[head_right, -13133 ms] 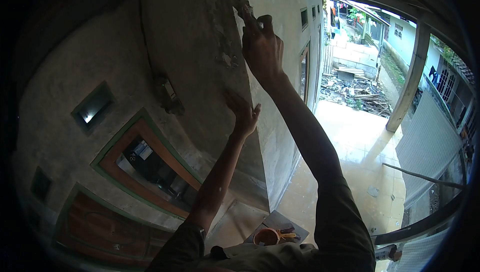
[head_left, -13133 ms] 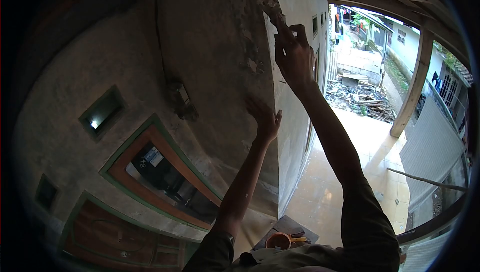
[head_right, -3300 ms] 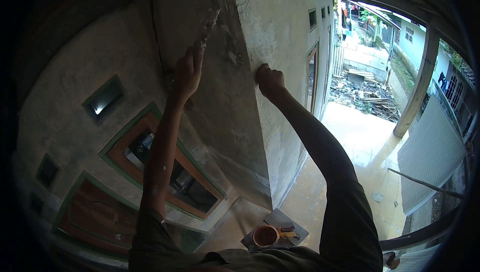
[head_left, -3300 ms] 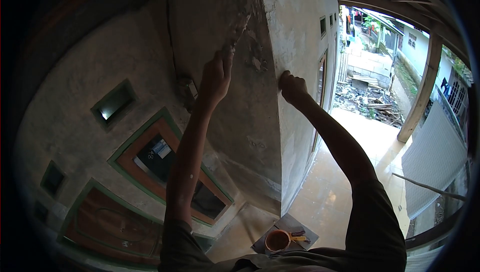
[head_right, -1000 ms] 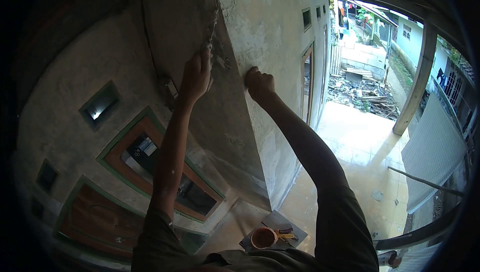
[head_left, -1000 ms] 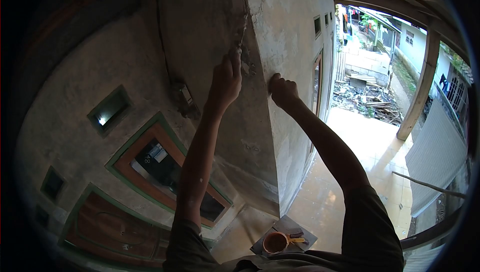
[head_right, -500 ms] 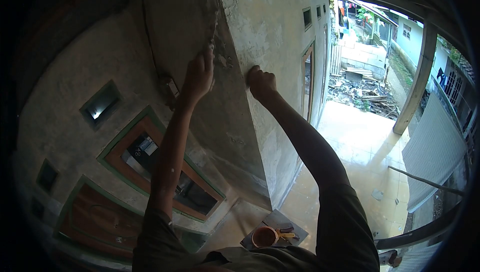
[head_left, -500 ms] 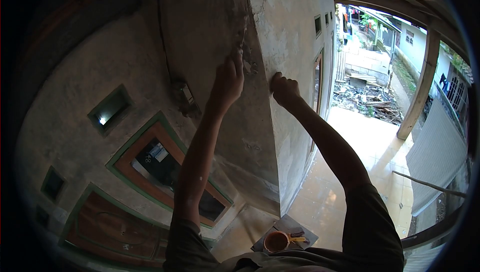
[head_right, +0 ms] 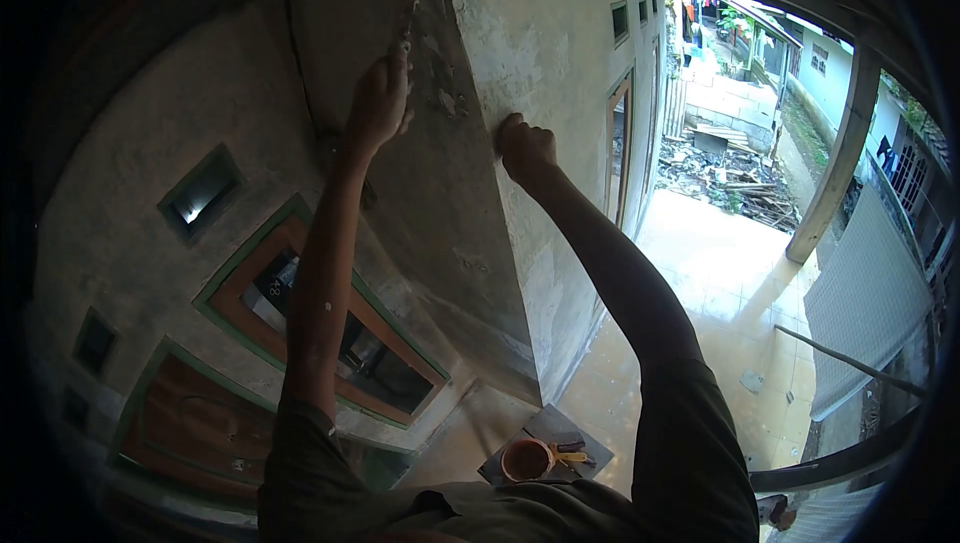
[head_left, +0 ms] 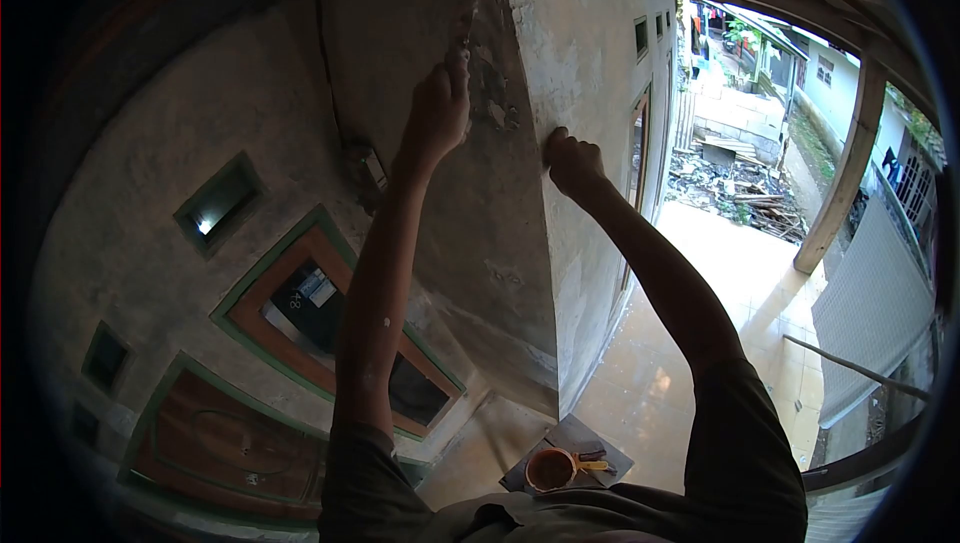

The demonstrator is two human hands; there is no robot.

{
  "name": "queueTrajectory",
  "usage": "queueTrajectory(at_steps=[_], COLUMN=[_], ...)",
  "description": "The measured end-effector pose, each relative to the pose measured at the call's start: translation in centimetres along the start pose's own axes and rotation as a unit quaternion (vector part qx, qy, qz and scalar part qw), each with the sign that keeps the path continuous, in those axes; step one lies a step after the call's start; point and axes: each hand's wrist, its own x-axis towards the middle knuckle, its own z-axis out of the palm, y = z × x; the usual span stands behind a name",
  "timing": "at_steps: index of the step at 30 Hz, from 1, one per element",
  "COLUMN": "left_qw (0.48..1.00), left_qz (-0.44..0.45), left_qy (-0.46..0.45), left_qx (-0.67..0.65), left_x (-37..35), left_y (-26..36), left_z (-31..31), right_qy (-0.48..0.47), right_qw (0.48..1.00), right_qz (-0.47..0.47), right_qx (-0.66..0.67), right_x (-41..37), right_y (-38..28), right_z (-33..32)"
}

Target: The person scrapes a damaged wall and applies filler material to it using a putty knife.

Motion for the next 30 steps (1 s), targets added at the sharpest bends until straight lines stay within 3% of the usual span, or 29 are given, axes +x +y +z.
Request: queueTrajectory(at_steps=[1,2,4,7,9,12,17,19,22,24,26,30], left_qw=[0.988,0.962,0.981,0.981,0.995,0.997,0.997,0.997,0.996,0.991,0.990,0.996], left_qz=[0.128,0.197,0.103,0.108,-0.046,-0.073,-0.072,-0.061,0.047,0.072,-0.125,-0.089], left_qy=[0.006,0.084,0.011,0.002,-0.065,-0.005,0.002,-0.002,0.022,0.015,-0.056,0.023], left_qx=[0.081,0.170,0.164,0.163,0.053,0.029,0.028,0.039,0.079,0.108,0.018,-0.005], left_x=[-0.6,-2.7,-7.6,-14.0,-14.9,-11.0,-6.5,-7.4,-12.9,-16.5,-18.8,-17.2], left_y=[-2.2,-0.6,-2.9,-3.7,-2.6,0.3,2.1,2.1,-1.7,-3.0,-2.8,-3.1], left_z=[0.9,1.9,3.9,5.1,4.1,2.1,1.5,2.9,6.5,7.5,7.5,6.8], right_qy=[0.000,0.001,0.006,0.004,0.006,-0.005,-0.002,0.007,0.017,0.017,0.007,-0.001], right_qw=[1.000,1.000,1.000,1.000,1.000,1.000,1.000,1.000,0.999,0.999,0.999,1.000], right_qz=[-0.003,-0.006,-0.007,-0.005,-0.004,0.002,-0.001,-0.012,-0.026,-0.030,-0.031,-0.006], right_qx=[-0.002,-0.003,-0.007,-0.011,-0.012,-0.021,-0.016,-0.004,0.005,0.002,0.010,-0.013], right_x=[-0.1,-0.1,0.0,-0.2,0.3,0.1,-0.1,-0.4,-0.4,-0.2,-0.2,-0.2], right_y=[0.0,0.1,0.0,0.0,-0.1,-0.1,-0.2,0.0,0.1,0.2,0.2,-0.2], right_z=[0.0,0.0,-0.1,0.1,-0.1,0.0,-0.2,-0.1,0.0,0.0,0.0,-0.1])
